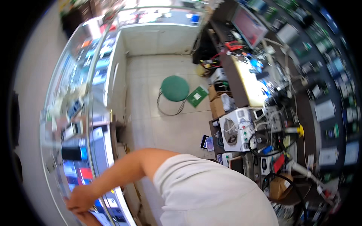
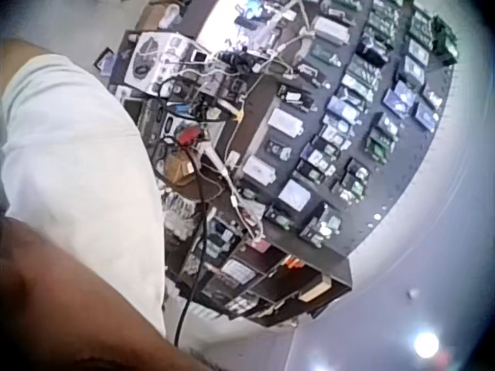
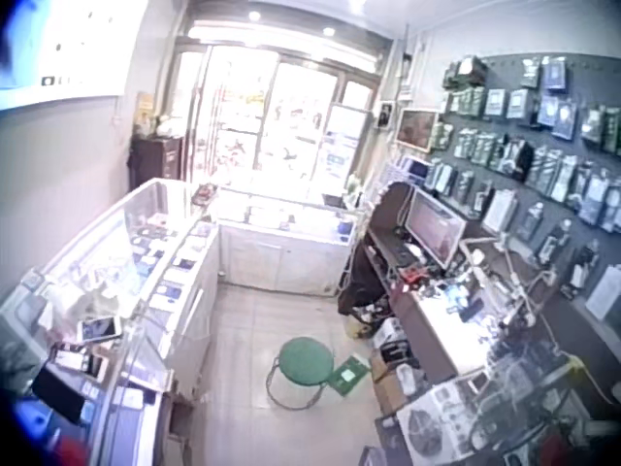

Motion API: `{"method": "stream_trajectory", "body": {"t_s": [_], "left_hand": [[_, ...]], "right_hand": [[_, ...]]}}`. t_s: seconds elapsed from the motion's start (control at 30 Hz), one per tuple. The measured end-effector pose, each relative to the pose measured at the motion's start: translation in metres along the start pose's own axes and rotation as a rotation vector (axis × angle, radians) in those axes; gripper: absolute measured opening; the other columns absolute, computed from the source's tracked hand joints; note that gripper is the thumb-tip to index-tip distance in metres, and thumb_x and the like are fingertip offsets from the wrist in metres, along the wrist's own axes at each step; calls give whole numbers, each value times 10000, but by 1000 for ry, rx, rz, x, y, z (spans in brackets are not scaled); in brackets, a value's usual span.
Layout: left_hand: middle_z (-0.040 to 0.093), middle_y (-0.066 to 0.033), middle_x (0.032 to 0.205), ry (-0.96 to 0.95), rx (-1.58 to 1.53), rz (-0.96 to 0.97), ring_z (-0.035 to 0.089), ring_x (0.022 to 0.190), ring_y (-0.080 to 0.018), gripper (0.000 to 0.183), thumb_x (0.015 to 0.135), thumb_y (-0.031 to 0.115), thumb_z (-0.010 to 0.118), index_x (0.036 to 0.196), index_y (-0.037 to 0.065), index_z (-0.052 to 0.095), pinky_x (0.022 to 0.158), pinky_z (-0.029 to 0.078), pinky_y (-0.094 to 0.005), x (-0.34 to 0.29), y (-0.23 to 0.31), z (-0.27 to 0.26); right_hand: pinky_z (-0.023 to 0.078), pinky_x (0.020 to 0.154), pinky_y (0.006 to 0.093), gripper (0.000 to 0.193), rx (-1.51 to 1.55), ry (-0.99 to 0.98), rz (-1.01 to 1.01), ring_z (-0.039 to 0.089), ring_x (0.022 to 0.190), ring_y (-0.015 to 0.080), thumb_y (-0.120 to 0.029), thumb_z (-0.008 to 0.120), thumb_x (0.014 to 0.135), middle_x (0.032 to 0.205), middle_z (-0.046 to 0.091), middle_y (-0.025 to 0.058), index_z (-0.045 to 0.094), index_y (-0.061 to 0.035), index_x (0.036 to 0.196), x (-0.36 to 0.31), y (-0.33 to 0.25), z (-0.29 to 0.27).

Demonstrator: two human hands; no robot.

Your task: The person uses a screwdriver to remove screws from a disassembled smartphone chassis held over a glass counter. They then use tweezers to carefully lift and remove small internal components from the device.

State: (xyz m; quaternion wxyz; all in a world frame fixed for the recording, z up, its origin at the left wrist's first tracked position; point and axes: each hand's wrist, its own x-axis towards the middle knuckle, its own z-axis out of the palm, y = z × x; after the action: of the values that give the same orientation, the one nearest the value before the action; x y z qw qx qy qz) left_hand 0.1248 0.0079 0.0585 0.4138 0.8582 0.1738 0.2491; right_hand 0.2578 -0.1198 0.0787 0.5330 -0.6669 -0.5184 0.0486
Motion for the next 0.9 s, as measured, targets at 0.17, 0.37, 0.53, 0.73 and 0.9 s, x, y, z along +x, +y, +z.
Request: {"method": "stream_trajectory", "body": {"t_s": [0.17, 0.37, 0.53, 0.73, 0.9], "left_hand": [[650, -182, 1375, -582, -207, -45, 618, 1246, -267, 421, 1076, 149, 695, 1432, -40, 576, 1078, 507, -411, -96, 84, 122], [628, -120, 1419, -971, -224, -86, 631, 1163, -178, 526, 1065, 52, 676, 1563, -31, 527, 1012, 518, -300, -153, 214, 194], [691, -24, 990, -860, -223, -2, 547, 795, -117, 316, 1080, 94, 671, 1382, 1, 681, 748, 483, -298, -121, 282, 249], [574, 72, 798, -949, -213, -165, 439, 718, -34, 198, 1102, 195, 708, 1029, 23, 774, 632, 324, -251, -94, 315, 324], [519, 89, 692, -1067, -310, -332, 395, 619, -23, 268, 1118, 227, 710, 981, 20, 812, 575, 270, -257, -108, 354, 378]], "right_hand": [[578, 732, 528, 300, -11, 237, 369, 739, 872, 418, -388, 609, 1116, 1017, 766, 159, 713, -121, 1205, -197, -45, -93], [602, 839, 413, 291, 270, 617, 616, 743, 927, 281, -202, 669, 1078, 1190, 745, 147, 703, -95, 1346, -336, -104, -169], [579, 990, 440, 486, -198, 996, 1210, 711, 1157, 317, -38, 616, 941, 1305, 723, 159, 649, -32, 1425, -539, -14, -218], [611, 921, 449, 319, -129, 698, 1001, 780, 983, 342, -73, 614, 983, 1068, 819, 150, 760, -16, 1261, -558, -33, -374], [627, 844, 363, 273, -46, 1010, 953, 795, 934, 195, -76, 665, 1035, 1087, 819, 113, 777, -25, 1279, -564, -65, -523]]}}
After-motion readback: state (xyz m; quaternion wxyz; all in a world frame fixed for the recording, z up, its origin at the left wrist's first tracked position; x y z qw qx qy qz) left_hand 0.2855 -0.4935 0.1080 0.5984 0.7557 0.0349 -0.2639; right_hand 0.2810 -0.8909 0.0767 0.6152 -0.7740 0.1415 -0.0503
